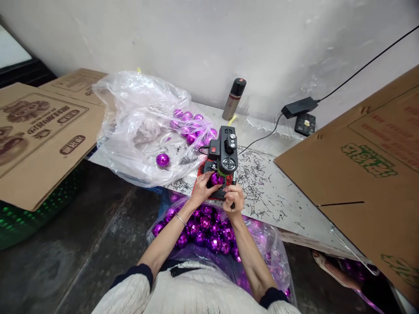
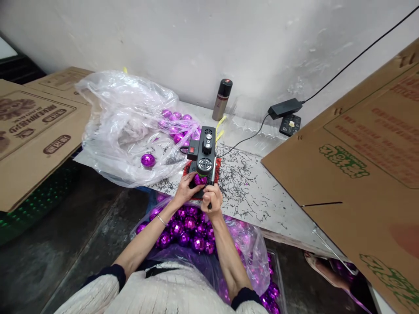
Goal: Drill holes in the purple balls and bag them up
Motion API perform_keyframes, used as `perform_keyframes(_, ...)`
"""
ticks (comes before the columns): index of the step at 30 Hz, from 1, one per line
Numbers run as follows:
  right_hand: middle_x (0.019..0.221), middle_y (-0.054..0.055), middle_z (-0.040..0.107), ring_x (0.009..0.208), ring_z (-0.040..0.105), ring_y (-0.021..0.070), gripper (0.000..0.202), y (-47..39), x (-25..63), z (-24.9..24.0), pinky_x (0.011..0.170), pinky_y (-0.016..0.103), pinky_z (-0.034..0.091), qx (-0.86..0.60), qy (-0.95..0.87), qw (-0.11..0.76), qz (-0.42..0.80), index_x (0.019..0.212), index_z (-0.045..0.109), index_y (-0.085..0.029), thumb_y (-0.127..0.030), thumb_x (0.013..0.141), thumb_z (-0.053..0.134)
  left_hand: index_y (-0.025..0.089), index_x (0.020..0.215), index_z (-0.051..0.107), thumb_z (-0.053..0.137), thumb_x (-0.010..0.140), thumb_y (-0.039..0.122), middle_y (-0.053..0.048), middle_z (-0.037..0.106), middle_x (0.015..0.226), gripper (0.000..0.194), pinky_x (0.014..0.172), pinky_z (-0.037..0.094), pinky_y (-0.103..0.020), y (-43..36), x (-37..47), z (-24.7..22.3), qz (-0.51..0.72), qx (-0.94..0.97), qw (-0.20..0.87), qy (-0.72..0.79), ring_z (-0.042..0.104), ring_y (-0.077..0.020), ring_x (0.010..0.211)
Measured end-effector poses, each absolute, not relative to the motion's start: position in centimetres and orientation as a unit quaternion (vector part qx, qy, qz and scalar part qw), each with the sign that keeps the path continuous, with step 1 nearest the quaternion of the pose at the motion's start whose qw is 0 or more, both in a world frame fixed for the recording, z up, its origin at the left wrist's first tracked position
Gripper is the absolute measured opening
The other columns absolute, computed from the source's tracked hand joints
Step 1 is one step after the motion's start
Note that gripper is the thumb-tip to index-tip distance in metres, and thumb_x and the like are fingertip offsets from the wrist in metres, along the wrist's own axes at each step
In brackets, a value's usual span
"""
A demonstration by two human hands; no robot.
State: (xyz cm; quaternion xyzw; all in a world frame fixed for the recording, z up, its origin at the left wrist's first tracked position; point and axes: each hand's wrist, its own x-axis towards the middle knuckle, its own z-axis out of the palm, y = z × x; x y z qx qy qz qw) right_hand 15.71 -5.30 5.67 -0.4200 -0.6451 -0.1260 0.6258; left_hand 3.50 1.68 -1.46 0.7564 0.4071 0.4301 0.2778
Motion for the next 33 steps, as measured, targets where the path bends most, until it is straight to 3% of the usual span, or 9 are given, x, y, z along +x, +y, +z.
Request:
perform_keyframes(9, 0.065, -0.001, 0.056, 0.063, 0.058, 0.0136, 0.031, -5.6, 15.1, 13.0, 0.06, 0.03, 0.043, -0.49, -0.582, 0.646, -0.061, 0.069, 0.05, -0.021, -0.013, 0.098, 0.045, 0.02, 0.134, 0.062, 0.076, 0.085, 0.048, -0.014, 0.07, 0.129, 0.058, 0.107, 0.054, -0.049, 0.0, 1.0, 0.6, 0.46, 0.751, 0.27, 0.39, 0.067, -0.0275, 0.122)
perform_keyframes(15, 0.064, -0.001, 0.056, 0.063, 0.059, 0.0143, 0.03, -5.9, 15.0, 11.3, 0.059, 0.03, 0.043, -0.483, -0.592, 0.64, -0.079, 0.069, 0.051, -0.021, -0.013, 0.097, 0.045, 0.019, 0.139, 0.058, 0.067, 0.089, 0.056, -0.017, 0.064, 0.137, 0.063, 0.117, 0.044, -0.049, 4.3, -9.0, 4.9, 0.474, 0.683, 0.083, 0.549, 0.058, -0.0308, 0.132)
perform_keyframes(19, 0.062, -0.001, 0.055, 0.064, 0.059, 0.0145, 0.031, -6.0, 15.1, 10.6, 0.058, 0.031, 0.043, -0.489, -0.591, 0.635, -0.093, 0.069, 0.05, -0.022, -0.014, 0.098, 0.044, 0.011, 0.147, 0.05, 0.051, 0.097, 0.05, -0.022, 0.052, 0.15, 0.063, 0.119, 0.037, -0.052, 10.1, -13.6, 5.3, 0.367, 0.651, 0.06, 0.662, 0.047, -0.0348, 0.142)
perform_keyframes(24, 0.066, -0.001, 0.057, 0.064, 0.059, 0.0138, 0.028, -6.1, 15.1, 10.5, 0.059, 0.029, 0.044, -0.484, -0.598, 0.632, -0.093, 0.07, 0.052, -0.021, -0.013, 0.097, 0.044, 0.009, 0.139, 0.058, 0.033, 0.1, 0.034, -0.023, 0.054, 0.149, 0.053, 0.117, 0.035, -0.06, 12.8, -14.3, 4.2, 0.289, 0.672, 0.089, 0.676, 0.049, -0.0372, 0.139)
perform_keyframes(28, 0.068, -0.001, 0.057, 0.064, 0.058, 0.0137, 0.028, -6.3, 15.3, 10.2, 0.057, 0.029, 0.044, -0.481, -0.597, 0.636, -0.087, 0.071, 0.052, -0.02, -0.009, 0.095, 0.044, 0.01, 0.12, 0.07, 0.037, 0.097, 0.027, -0.021, 0.066, 0.133, 0.043, 0.114, 0.042, -0.051, 14.8, -10.9, 5.2, 0.31, 0.715, 0.066, 0.623, 0.06, -0.0325, 0.126)
perform_keyframes(31, 0.068, 0.0, 0.056, 0.064, 0.058, 0.0146, 0.027, -6.4, 15.5, 9.8, 0.056, 0.029, 0.045, -0.476, -0.604, 0.633, -0.087, 0.072, 0.053, -0.02, -0.007, 0.094, 0.044, 0.015, 0.102, 0.074, 0.048, 0.094, 0.024, -0.016, 0.074, 0.111, 0.029, 0.105, 0.05, -0.045, 17.2, -6.2, 6.1, 0.245, 0.787, 0.11, 0.555, 0.068, -0.0299, 0.11)
perform_keyframes(33, 0.069, 0.001, 0.057, 0.065, 0.058, 0.0151, 0.027, -6.4, 15.5, 9.7, 0.056, 0.03, 0.045, -0.474, -0.609, 0.63, -0.087, 0.073, 0.054, -0.02, -0.007, 0.095, 0.044, 0.012, 0.108, 0.072, 0.059, 0.09, 0.021, -0.02, 0.072, 0.113, 0.025, 0.1, 0.052, -0.046, 18.7, -3.0, 6.5, 0.194, 0.803, 0.123, 0.55, 0.068, -0.0325, 0.107)
